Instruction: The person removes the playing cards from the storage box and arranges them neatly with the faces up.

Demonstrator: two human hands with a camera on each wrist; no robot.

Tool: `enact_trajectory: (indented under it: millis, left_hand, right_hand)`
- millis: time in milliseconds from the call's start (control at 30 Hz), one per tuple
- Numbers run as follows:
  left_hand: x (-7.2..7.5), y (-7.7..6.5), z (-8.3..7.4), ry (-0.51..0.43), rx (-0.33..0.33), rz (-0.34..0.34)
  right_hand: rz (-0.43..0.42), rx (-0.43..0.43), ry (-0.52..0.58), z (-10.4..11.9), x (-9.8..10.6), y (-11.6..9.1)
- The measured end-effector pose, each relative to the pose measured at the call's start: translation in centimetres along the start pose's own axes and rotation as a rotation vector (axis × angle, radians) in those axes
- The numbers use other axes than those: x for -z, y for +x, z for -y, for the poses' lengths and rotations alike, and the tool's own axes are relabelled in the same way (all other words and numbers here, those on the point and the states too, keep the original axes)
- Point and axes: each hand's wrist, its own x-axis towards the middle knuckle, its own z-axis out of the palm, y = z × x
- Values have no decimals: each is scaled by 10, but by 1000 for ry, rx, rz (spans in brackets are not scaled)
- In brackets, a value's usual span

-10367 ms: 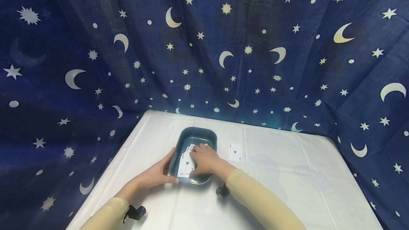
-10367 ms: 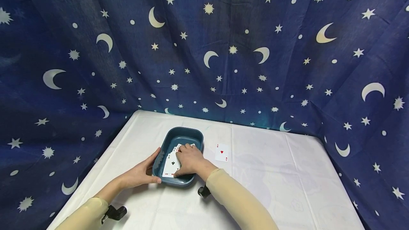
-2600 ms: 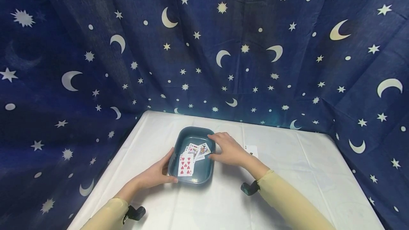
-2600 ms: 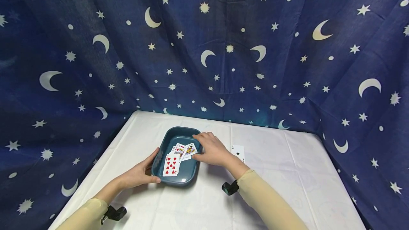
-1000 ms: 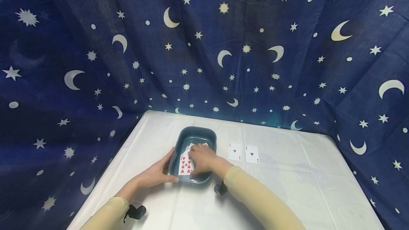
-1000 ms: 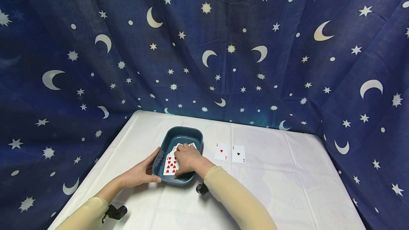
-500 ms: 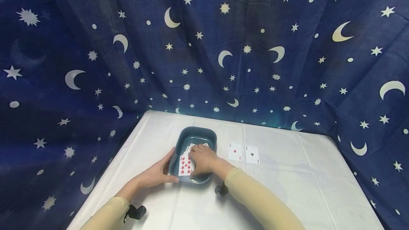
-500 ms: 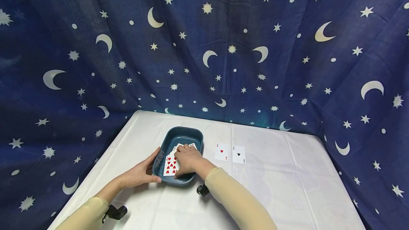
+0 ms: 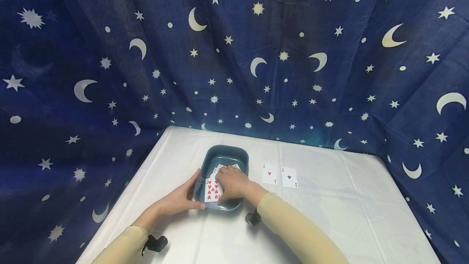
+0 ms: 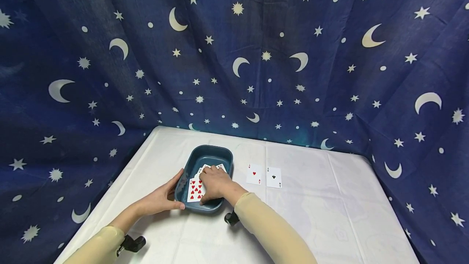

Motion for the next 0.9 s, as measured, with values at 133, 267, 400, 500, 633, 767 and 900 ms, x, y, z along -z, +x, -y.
enact_trajectory:
  millis: [133,267,400,500,633,767,900]
  left_hand:
    - [0,0,-1,-6,6,-1]
    - [0,0,0,-10,0,-2]
    - [1,-1,0,-11,-17,-4]
    - [0,0,0,-6,-17,-2]
    - [0,0,0,-5,-12,1]
    - [1,0,1,-9,-5,2]
    - [0,1,2,-15,-12,5]
  right_hand:
    - [4,-3,14,1,3,-1]
    - [8,2,11,2,5,-2]
    - [17,-1,15,3,5,-2]
    - [22,-8,28,3,4,-2]
    - [18,-8,29,3,4,-2]
    - [11,3,26,3,4,-2]
    - [8,14,20,2,3,-2]
